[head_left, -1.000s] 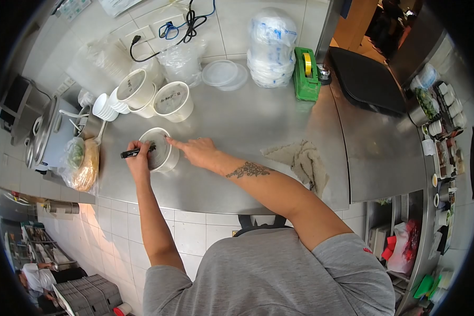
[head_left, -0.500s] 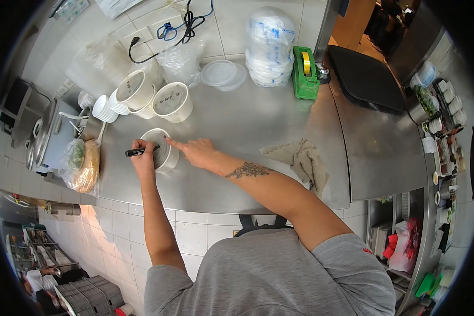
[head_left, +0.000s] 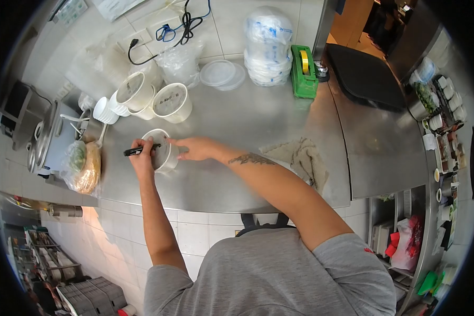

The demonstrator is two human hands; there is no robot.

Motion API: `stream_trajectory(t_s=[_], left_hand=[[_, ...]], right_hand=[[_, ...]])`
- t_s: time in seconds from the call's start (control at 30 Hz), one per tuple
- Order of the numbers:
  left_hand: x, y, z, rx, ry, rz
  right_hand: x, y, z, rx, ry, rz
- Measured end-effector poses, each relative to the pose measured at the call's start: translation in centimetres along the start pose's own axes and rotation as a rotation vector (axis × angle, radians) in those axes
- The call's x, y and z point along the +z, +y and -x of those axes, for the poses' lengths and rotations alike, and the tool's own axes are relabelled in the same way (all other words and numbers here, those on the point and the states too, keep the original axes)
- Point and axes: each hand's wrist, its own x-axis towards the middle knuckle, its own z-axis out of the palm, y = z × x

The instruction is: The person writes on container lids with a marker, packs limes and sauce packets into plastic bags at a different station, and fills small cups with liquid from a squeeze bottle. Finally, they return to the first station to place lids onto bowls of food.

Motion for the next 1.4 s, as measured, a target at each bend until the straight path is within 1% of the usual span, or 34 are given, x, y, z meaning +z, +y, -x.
stream_trajectory(t_s=[0.1,0.2,0.3,0.33,0.37,0.47,0.5,0.57,0.6,0.63,0.73,0.77,0.87,0.9,0.93,0.97,1.0,1.03,1.07,1.1,1.17,1.23,1.27,1.33,1.4], left_hand=[[0.4,0.4,-0.4,-0.031,0.140,0.267],[2.5,2.8,0.7,-0.009,0.048,0.310],[5.0,4.4,2.4,-0.010,-0.046,0.153],[5.8,4.9,2.9,-0.010,-0.072,0.094],[6.6,5.6,3.6,-0.026,-0.105,0.130],[7.8,4.3,4.0,-0.018,-0.137,0.006],[8.2,3.6,4.2,0.023,-0.142,-0.033],[9.4,1.0,4.7,0.194,-0.026,-0.075],[9.8,1.0,5.1,0.277,0.034,-0.097],[9.4,1.2,5.3,0.215,0.023,-0.153],[7.3,2.3,4.1,-0.051,-0.110,-0.159],[6.6,3.5,4.0,-0.211,-0.139,-0.186],[2.8,1.7,2.2,0.268,-0.074,-0.314],[1.3,2.0,2.0,0.345,0.027,-0.551],[-0.5,2.2,2.1,0.417,0.132,-0.785],[-3.1,-1.0,1.3,0.407,0.211,-0.992],[-5.0,-4.1,0.6,0.392,0.293,-1.198],[-5.5,-3.3,0.7,-0.041,0.100,-0.884],[-5.9,-2.4,0.6,-0.450,-0.096,-0.545],[-6.0,-2.5,0.5,-0.455,-0.102,-0.405],[-5.8,-3.2,0.5,-0.475,-0.115,-0.122],[-5.7,-3.6,0.0,-0.464,-0.144,-0.130],[-5.6,-3.7,-0.5,-0.454,-0.158,-0.135],[-5.2,-2.6,-1.4,-0.423,-0.125,-0.044],[-4.1,-0.8,-2.7,-0.397,-0.136,0.050]], right_hand=[[-5.1,-4.8,0.3,0.655,-0.193,-0.555],[-6.0,-5.7,1.6,0.722,-0.067,-0.924],[-5.2,-5.5,1.5,0.712,0.065,-1.106],[-5.1,-5.5,1.4,0.717,0.076,-1.110],[-5.1,-5.5,1.4,0.721,0.087,-1.114],[-5.1,-5.3,1.4,0.713,0.112,-1.132],[-5.0,-5.3,1.3,0.706,0.118,-1.140],[-4.4,-6.4,0.6,0.669,0.133,-1.294],[-4.2,-7.3,0.4,0.651,0.138,-1.371],[-4.5,-9.0,0.4,0.782,0.186,-1.438],[-4.1,-7.8,0.6,0.744,-0.095,-1.368],[-4.3,-7.5,0.2,0.726,-0.107,-1.332],[-6.2,-6.6,-0.7,0.524,-0.072,-1.105],[-6.4,-5.5,-1.2,0.602,0.048,-0.941],[-6.3,-4.4,-1.1,0.628,0.252,-0.801],[-6.2,-3.2,-0.9,0.645,0.452,-0.651],[-6.6,-1.3,-0.9,0.797,0.468,-0.584],[-7.1,1.0,-1.1,0.948,0.488,-0.519],[-7.1,3.4,-1.0,0.927,0.478,-0.427],[-7.0,5.7,-0.8,0.910,0.469,-0.337],[-7.4,7.3,-0.1,0.863,0.475,-0.171],[-8.1,7.1,0.6,0.792,0.496,-0.014],[-8.4,7.0,1.0,0.771,0.445,0.086],[-9.1,6.0,2.3,0.735,0.351,0.280],[-9.7,5.1,3.6,0.752,0.335,0.264]])
